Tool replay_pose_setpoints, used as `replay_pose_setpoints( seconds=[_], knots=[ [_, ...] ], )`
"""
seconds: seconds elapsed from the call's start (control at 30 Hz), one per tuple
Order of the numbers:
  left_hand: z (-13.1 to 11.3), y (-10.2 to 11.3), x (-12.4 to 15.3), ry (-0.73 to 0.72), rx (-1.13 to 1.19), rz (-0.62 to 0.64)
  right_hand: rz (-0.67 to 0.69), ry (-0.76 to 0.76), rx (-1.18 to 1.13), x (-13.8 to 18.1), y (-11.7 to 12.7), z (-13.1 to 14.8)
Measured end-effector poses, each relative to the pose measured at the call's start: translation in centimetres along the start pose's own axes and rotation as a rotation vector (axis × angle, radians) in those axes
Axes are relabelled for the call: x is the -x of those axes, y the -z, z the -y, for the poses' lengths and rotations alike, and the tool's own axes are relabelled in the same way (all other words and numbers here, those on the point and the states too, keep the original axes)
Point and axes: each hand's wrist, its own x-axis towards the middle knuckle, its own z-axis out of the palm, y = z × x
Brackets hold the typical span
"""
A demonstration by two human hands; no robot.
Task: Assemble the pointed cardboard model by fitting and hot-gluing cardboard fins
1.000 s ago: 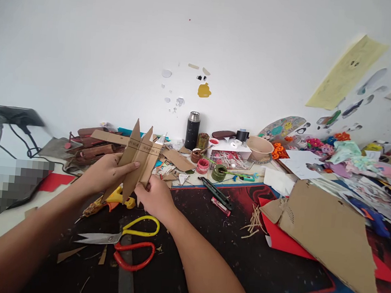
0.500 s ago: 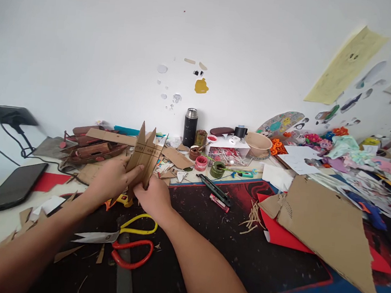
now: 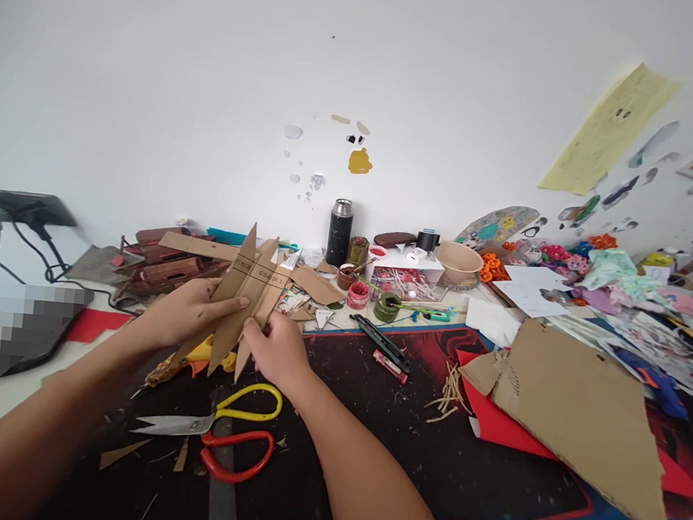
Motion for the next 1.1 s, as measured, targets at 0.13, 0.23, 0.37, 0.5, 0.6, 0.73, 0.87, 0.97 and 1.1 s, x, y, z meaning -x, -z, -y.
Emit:
replay_pose_setpoints(
  seconds=[0.13, 0.23, 0.37, 0.5, 0.6, 0.73, 0.87, 0.97, 1.1],
  knots=[
    [-0.2, -0.1, 0.2, -0.011, -0.034, 0.020, -0.017, -0.028, -0.063, -0.4, 0.0, -0.3],
    [-0.3, -0.2, 0.3, -0.047, -0.023, 0.034, -0.024, -0.049, -0.088, -0.4, 0.2, 0.1],
    [-0.3, -0.4, 0.4, -0.054, -0.052, 0.029, -0.036, -0.042, -0.109, -0.3, 0.2, 0.5],
    [-0.2, -0.8, 0.5, -0.050, -0.120, -0.002, -0.059, -0.033, -0.103, -0.4, 0.0, 0.2],
    [-0.2, -1.6, 0.5, -0.067, -0.172, -0.023, -0.130, 0.011, -0.005, -0.6, -0.1, -0.2],
    [-0.1, -3.3, 0.1, -0.046, -0.365, -0.090, -0.246, 0.101, 0.168, -1.0, -0.1, -0.8],
    [0.3, -3.9, -0.2, -0.021, -0.406, -0.089, -0.251, 0.084, 0.206, -1.3, 0.0, -1.4],
    [0.5, -2.9, -0.3, -0.053, -0.249, -0.039, -0.232, 0.086, 0.167, -1.2, 0.0, -1.4],
    [0.4, -1.6, 0.0, -0.040, -0.099, -0.025, -0.179, 0.057, 0.071, -0.9, 0.0, -1.0]
  ],
)
